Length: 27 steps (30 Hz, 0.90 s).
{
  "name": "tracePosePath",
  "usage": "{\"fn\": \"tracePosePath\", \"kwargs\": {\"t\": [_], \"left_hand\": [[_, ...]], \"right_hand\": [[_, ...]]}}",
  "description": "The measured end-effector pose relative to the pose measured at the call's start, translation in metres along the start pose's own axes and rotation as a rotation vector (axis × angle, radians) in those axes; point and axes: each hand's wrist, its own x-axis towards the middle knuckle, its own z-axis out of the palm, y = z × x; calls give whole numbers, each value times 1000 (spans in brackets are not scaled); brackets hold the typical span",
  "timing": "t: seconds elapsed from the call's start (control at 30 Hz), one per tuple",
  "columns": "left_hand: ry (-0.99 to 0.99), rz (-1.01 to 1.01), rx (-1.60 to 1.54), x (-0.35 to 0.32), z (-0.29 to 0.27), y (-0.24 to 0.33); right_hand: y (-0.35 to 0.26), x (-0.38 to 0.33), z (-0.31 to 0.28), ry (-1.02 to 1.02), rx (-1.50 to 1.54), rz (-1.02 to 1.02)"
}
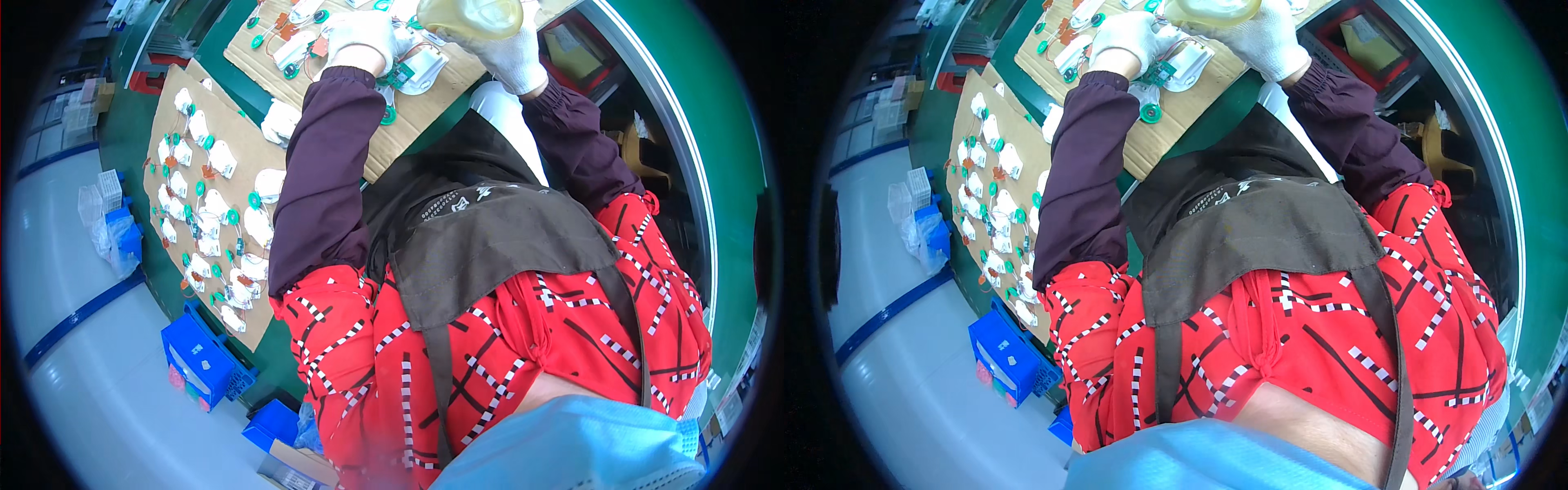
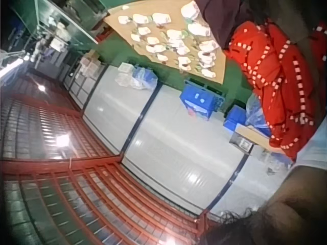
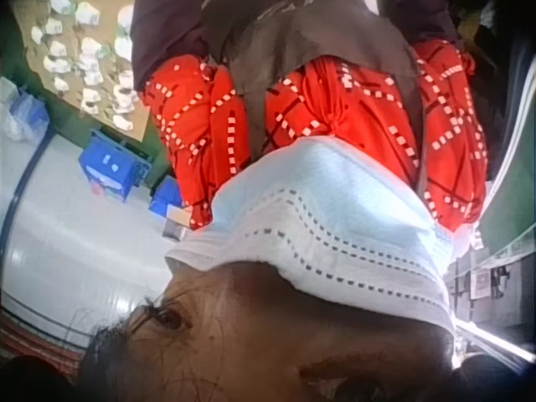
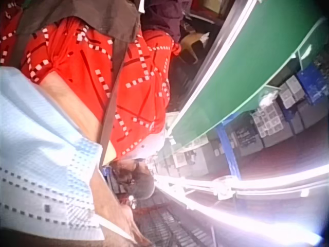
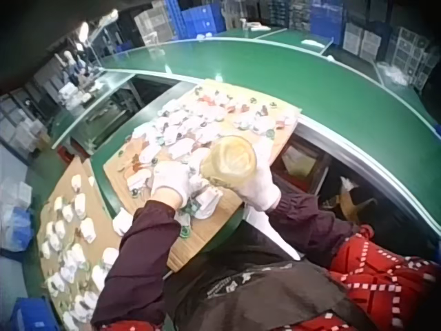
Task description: Filling small plastic components arranged on a cardboard sheet with a liquid using a squeeze bottle.
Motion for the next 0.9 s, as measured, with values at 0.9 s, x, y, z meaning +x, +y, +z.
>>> {"fn": "tracePosePath", "kwargs": {"t": [0.9], "left_hand": [[10, -14, -62, -6, 4, 2]], "right_hand": [[-5, -6, -6, 63, 147, -15]]}}
